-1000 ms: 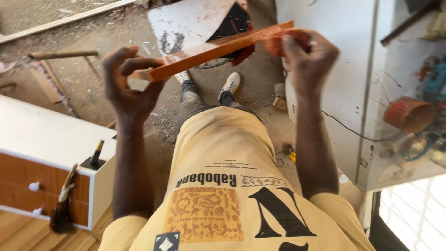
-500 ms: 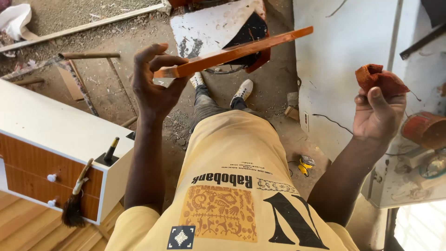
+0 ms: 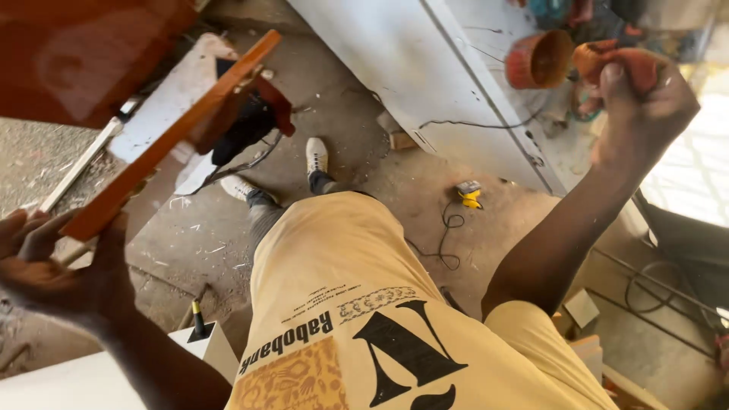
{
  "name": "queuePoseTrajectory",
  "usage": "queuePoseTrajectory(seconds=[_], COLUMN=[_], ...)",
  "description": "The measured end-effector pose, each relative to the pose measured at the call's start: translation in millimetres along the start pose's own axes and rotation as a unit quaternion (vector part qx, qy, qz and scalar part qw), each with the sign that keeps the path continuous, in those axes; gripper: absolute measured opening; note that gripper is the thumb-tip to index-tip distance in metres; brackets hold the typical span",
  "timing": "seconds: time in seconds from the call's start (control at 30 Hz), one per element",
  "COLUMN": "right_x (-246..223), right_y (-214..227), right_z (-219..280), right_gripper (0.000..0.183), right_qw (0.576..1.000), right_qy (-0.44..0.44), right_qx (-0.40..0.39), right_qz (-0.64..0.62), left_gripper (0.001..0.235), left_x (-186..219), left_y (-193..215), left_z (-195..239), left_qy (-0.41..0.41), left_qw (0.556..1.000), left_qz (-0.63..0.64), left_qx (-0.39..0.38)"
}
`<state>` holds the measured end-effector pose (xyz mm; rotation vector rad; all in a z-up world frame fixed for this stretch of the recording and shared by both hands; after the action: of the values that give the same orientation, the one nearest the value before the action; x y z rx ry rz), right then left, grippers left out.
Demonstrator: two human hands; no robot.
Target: Polishing a wooden furniture component with a cloth in a workshop
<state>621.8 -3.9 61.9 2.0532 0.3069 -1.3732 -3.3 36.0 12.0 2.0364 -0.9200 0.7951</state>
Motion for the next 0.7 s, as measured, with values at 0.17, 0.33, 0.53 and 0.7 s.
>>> queuePoseTrajectory(seconds=[0.17,0.33,0.53,0.7], right_x=[62.4,108.1,169.8,165.6], right_y=[12.0,-21.6,-29.3,-27.1], right_z=[-45.0,-61.5,-90.0,-91.3], right_gripper=[0.023,0.017,0.005,0.011], right_qw=[0.979,0.941,0.883,0.888], right_qy=[0.079,0.088,0.172,0.123], right_qx=[-0.006,-0.051,-0.067,-0.099], right_qz=[0.187,0.323,0.43,0.433], left_gripper=[0.04,0.037,0.04,0.037], left_x=[-26.2,-31.6,-26.7,-18.3], left_y=[11.1,15.8,13.9,17.7], left_z=[8.8,14.5,21.1,27.7], left_qy=[-0.012,-0.014,-0.017,-0.008], left_qw=[0.998,0.995,0.998,0.997], left_qz=[-0.057,-0.091,-0.054,-0.06], left_qx=[-0.029,-0.036,-0.035,-0.037])
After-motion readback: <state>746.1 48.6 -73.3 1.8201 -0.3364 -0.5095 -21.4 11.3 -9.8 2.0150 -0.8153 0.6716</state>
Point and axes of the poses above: each hand's wrist, its own z-axis away from the middle knuckle, its own y-axis out of the back of the hand, x = y × z, the point moved 2 cm from there along -z, towards the middle knuckle, and after that the axes turned 11 degrees about x, right-handed, at the moved point
